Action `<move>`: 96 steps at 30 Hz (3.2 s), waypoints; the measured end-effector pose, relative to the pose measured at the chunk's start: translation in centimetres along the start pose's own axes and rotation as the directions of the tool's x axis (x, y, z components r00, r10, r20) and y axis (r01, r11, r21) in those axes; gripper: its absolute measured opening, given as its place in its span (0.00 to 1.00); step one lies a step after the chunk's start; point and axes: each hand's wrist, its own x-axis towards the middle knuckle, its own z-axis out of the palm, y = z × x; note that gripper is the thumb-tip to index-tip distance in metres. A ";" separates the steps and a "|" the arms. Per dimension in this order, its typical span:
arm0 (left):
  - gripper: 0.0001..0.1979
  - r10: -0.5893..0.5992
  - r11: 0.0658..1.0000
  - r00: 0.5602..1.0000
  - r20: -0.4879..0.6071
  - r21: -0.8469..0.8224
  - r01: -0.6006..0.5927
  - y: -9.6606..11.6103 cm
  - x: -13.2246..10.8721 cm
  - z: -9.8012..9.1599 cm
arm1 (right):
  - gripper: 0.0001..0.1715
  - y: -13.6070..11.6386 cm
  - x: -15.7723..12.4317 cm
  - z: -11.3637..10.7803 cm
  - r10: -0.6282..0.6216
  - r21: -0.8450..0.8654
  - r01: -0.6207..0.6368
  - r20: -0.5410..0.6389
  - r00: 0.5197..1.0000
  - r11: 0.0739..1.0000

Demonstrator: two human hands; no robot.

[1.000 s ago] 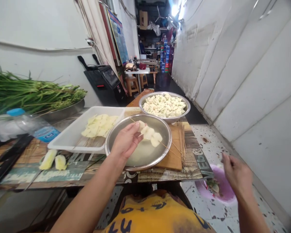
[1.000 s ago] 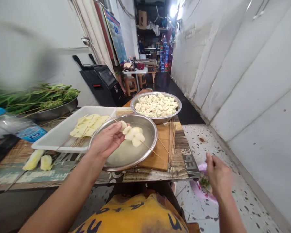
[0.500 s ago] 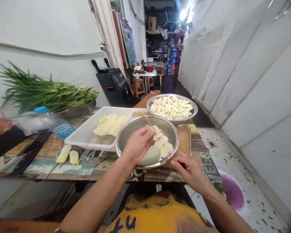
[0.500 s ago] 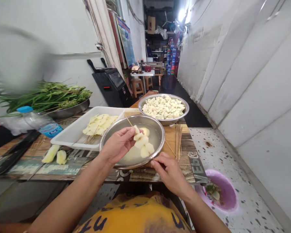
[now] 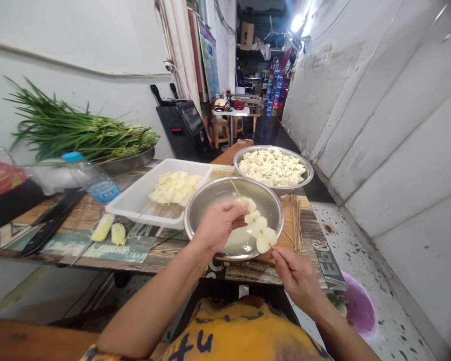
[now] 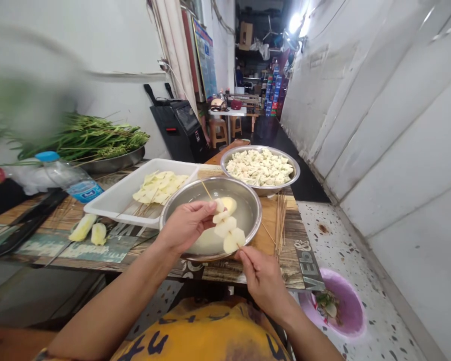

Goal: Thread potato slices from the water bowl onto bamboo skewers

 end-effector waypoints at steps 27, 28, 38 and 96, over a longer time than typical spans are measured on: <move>0.15 0.286 0.951 0.953 -0.104 0.151 -0.269 -0.6 -0.1 0.3 | 0.19 0.8 -0.3 -0.3 0.231 0.635 -0.437 0.383 0.894 0.637; 0.15 0.277 0.956 0.956 -0.101 0.131 -0.264 -0.5 -0.1 0.3 | 0.20 0.8 -0.3 -0.2 0.237 0.651 -0.451 0.393 0.889 0.611; 0.15 0.267 0.962 0.952 -0.150 0.103 -0.253 -0.7 0.3 0.0 | 0.07 2.3 -0.4 1.4 -0.214 -0.080 0.200 -0.258 0.942 0.976; 0.19 0.027 0.998 0.999 0.028 0.063 -0.029 -1.3 0.0 0.6 | 0.14 1.0 0.0 1.8 -0.067 -0.006 0.067 -0.189 0.980 0.998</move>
